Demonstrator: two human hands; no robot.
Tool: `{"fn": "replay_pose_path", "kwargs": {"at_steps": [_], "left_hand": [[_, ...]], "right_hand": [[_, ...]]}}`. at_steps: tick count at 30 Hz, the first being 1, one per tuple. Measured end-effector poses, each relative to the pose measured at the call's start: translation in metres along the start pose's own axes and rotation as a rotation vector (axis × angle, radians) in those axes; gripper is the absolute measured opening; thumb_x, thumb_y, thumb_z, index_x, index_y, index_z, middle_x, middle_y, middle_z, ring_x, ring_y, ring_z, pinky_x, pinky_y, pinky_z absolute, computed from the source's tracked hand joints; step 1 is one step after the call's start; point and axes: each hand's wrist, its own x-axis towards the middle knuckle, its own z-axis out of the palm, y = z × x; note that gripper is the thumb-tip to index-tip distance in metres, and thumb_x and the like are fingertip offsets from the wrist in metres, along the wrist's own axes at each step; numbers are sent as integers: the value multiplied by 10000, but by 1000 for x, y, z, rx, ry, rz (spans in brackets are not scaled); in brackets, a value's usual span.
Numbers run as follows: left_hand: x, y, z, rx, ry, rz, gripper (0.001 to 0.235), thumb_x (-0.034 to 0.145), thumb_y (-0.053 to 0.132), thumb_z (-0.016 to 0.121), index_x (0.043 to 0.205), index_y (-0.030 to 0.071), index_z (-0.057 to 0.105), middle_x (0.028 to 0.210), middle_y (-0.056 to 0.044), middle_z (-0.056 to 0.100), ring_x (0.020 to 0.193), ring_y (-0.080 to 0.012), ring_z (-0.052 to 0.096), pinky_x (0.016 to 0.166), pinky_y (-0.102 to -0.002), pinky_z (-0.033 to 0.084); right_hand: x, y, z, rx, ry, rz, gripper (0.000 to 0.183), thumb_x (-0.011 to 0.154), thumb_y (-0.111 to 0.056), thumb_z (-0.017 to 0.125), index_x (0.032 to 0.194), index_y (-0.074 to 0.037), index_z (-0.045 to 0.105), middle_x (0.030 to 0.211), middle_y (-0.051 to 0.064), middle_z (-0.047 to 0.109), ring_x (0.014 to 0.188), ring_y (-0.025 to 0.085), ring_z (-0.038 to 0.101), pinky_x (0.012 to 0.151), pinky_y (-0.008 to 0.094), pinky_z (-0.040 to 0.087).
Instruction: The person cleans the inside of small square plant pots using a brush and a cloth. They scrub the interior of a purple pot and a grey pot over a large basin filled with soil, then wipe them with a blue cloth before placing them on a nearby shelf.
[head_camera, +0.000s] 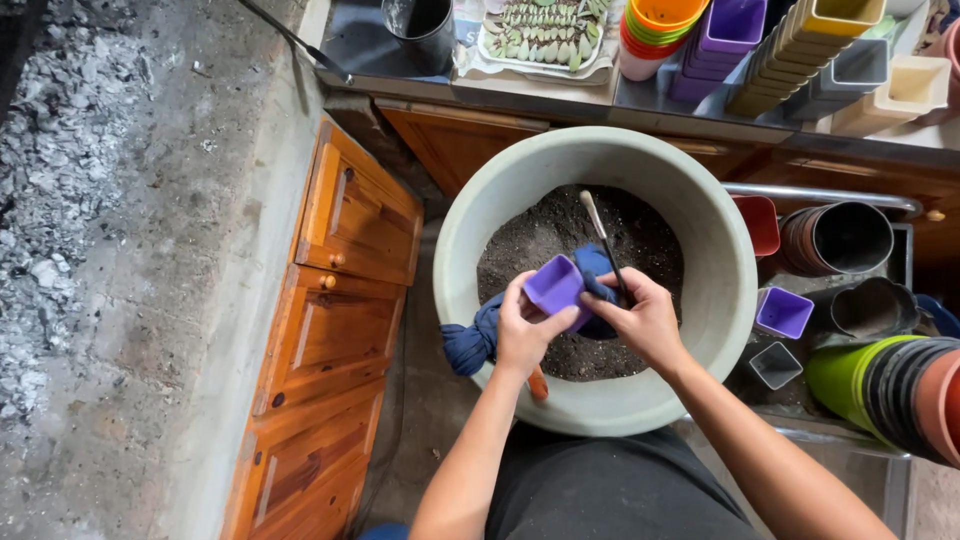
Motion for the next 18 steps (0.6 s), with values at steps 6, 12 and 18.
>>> {"fn": "replay_pose_path", "kwargs": {"at_steps": [6,12,18], "left_hand": [[10,19,5,-526,211,-186,548,783,107,861,1274,72,619,1111,-138,579,957,-291,660,883,-449,620],[1,4,17,116,90,269,870,599,187,988,1357,111,567,1174,-161,681,1112,-283,671,967,-411,553],[29,-21,-20,773,266,784,837,566,209,933,1323,102,590,1058,-143,682,961,-349,683,825,-455,578]], "right_hand": [[4,30,8,413,52,533,191,920,-241,725,1001,-69,704,529,-66,401,379,16,361,358,164,327],[18,62,23,672,-14,640,142,970,-71,597,1045,36,653,741,-46,301,444,-47,257,391,83,224],[-2,-2,-11,637,41,554,219,955,-128,653,1108,28,641,681,-83,258,442,-27,236,397,106,218]]}}
